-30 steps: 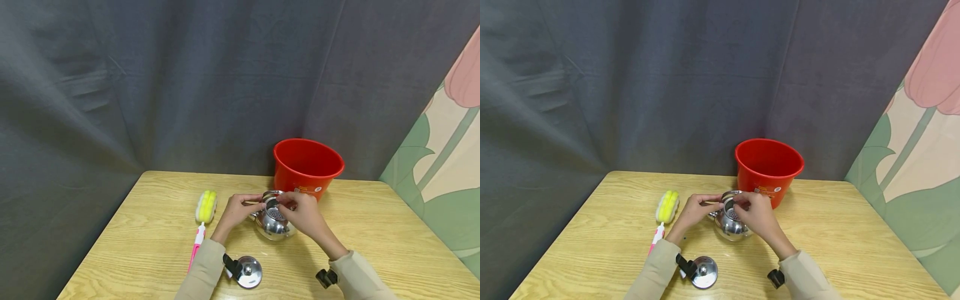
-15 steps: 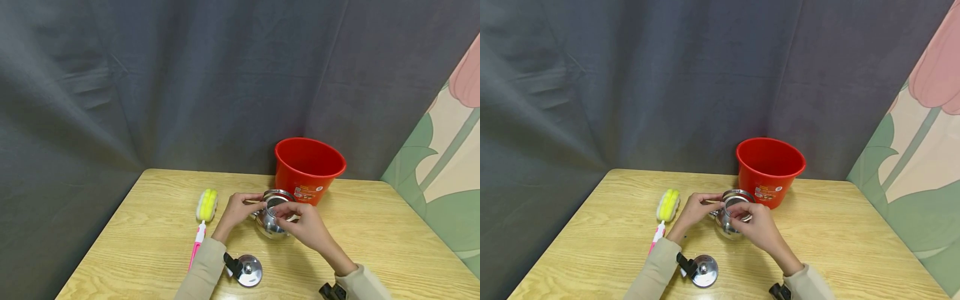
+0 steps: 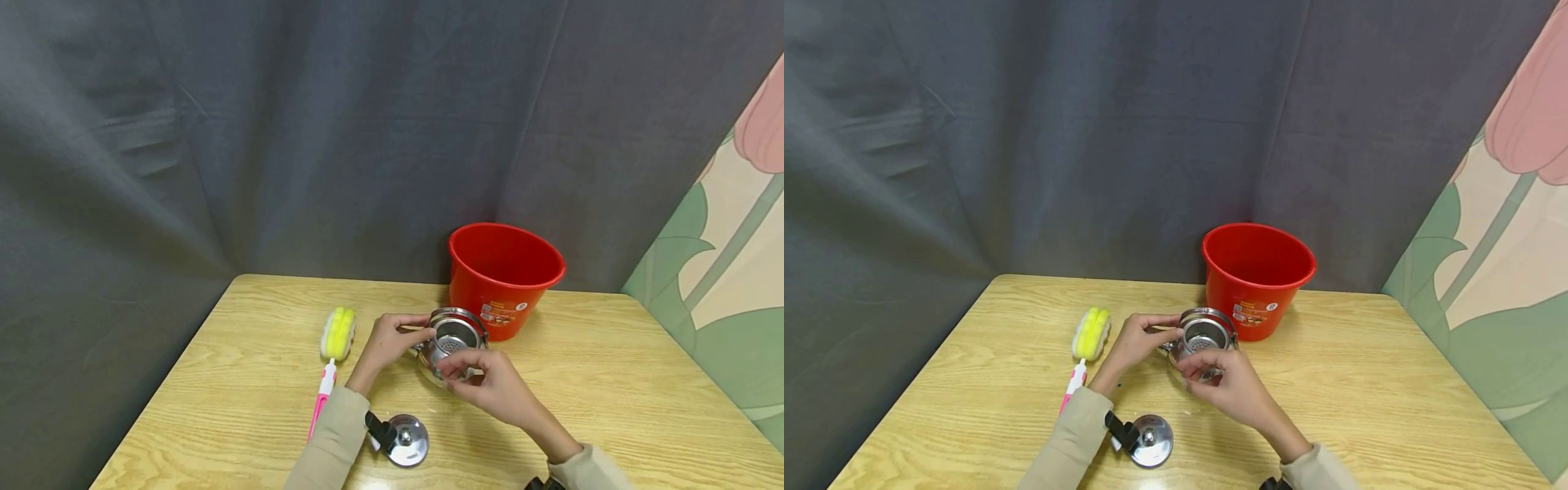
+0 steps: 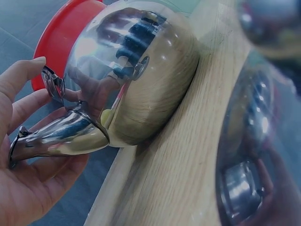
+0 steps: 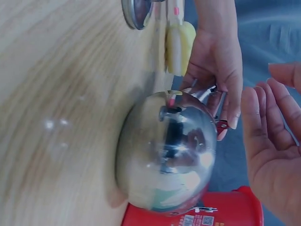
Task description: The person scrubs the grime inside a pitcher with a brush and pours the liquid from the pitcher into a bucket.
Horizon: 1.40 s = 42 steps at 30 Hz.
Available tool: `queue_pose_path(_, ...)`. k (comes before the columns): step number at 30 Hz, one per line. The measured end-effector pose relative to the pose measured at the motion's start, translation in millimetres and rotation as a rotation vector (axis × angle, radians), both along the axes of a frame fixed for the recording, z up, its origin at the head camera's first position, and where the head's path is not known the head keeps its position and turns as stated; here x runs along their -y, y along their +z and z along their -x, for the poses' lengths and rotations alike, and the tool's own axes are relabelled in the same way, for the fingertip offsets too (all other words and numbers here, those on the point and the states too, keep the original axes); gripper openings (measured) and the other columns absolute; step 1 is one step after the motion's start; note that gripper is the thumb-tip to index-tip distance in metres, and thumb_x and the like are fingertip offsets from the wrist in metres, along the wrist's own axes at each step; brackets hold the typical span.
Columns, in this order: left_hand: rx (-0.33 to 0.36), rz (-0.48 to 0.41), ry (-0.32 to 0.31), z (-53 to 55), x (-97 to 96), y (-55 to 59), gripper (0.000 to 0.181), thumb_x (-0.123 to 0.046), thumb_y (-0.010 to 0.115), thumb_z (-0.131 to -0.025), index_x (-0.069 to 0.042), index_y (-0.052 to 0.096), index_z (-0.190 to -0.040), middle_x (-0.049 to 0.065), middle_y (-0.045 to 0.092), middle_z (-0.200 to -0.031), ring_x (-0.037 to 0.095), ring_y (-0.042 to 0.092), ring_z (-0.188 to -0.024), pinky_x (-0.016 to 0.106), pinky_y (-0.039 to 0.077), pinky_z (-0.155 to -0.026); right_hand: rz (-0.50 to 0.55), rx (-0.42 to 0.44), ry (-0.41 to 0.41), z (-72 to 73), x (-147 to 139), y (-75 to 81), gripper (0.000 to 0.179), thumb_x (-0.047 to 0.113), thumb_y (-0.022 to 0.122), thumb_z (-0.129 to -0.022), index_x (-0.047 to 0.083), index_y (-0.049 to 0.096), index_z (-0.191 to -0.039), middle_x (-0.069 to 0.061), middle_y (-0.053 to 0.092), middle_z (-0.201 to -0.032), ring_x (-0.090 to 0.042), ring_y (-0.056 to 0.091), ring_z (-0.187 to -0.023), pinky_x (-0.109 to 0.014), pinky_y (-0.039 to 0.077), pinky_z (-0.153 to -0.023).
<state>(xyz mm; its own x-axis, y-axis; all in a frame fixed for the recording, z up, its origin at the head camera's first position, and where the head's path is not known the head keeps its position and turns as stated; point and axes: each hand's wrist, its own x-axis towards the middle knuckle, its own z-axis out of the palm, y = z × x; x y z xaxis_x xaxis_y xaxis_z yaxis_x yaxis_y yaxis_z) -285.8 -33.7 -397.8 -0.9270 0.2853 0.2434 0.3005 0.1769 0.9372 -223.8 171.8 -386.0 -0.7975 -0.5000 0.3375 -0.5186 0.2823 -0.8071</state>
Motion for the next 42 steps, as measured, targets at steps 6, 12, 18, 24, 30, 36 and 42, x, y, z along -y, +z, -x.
queue_pose_path(6,0.011,-0.011,0.007,1.1,-0.6,0.4,0.034,-0.017,0.072,-0.083,-0.002,0.067,-0.113,0.013,0.066,-0.113,0.019,0.066,-0.092,0.026,0.054,-0.074,0.006,0.027,0.066,-0.8,0,-9.0,0.019,0.001,0.071,-0.078,0.004,0.069,-0.097,-0.009,0.068,-0.09,-0.013,0.063,-0.078,-0.032,0.056,-0.064)
queue_pose_path(12,0.019,-0.013,0.011,1.9,-1.0,0.7,0.035,-0.018,0.072,-0.083,-0.002,0.067,-0.113,0.012,0.066,-0.113,0.018,0.066,-0.093,0.027,0.054,-0.074,-0.015,0.048,0.132,-4.4,7,-18.1,0.019,0.003,0.073,-0.078,0.008,0.069,-0.096,-0.002,0.067,-0.087,-0.014,0.062,-0.077,-0.032,0.056,-0.063)
queue_pose_path(18,0.017,-0.009,0.003,2.1,-0.7,1.0,0.035,-0.018,0.072,-0.083,-0.002,0.067,-0.114,0.012,0.065,-0.115,0.021,0.066,-0.094,0.027,0.054,-0.075,-0.053,0.07,0.13,-7.9,16,-24.7,0.023,0.002,0.074,-0.074,0.006,0.069,-0.096,-0.009,0.067,-0.088,-0.017,0.062,-0.079,-0.03,0.056,-0.063)
queue_pose_path(24,0.027,-0.017,0.01,7.5,-1.9,-6.0,0.035,-0.02,0.073,-0.082,-0.004,0.068,-0.113,0.009,0.066,-0.114,0.018,0.067,-0.091,0.028,0.055,-0.075,-0.055,0.156,0.148,-11.5,24,-29.9,0.024,-0.001,0.071,-0.073,0.0,0.066,-0.097,-0.015,0.065,-0.091,-0.02,0.062,-0.084,-0.03,0.056,-0.066)
queue_pose_path(30,0.019,-0.01,0.005,1.7,-1.7,-0.6,0.035,-0.019,0.072,-0.083,-0.002,0.067,-0.114,0.011,0.065,-0.114,0.019,0.066,-0.093,0.028,0.054,-0.075,-0.063,0.218,0.156,-13.7,29,-35.3,0.024,0.002,0.074,-0.073,0.0,0.066,-0.095,-0.013,0.064,-0.089,-0.021,0.061,-0.083,-0.028,0.056,-0.066)
queue_pose_path(36,0.006,-0.001,0.025,0.4,-2.0,-0.9,0.035,-0.018,0.073,-0.082,-0.002,0.068,-0.113,0.01,0.066,-0.113,0.019,0.066,-0.093,0.028,0.055,-0.075,-0.085,0.184,0.158,-15.8,34,-43.1,0.023,0.004,0.076,-0.071,0.004,0.066,-0.091,-0.01,0.065,-0.085,-0.02,0.062,-0.079,-0.027,0.055,-0.062)
queue_pose_path(42,0.002,0.001,0.034,0.8,-1.4,-3.1,0.035,-0.018,0.073,-0.082,-0.001,0.068,-0.112,0.01,0.067,-0.112,0.019,0.066,-0.094,0.03,0.054,-0.076,-0.14,0.118,0.168,-17.6,41,-47.9,0.021,0.003,0.077,-0.069,0.01,0.066,-0.086,-0.001,0.064,-0.078,-0.011,0.06,-0.073,-0.024,0.054,-0.057)
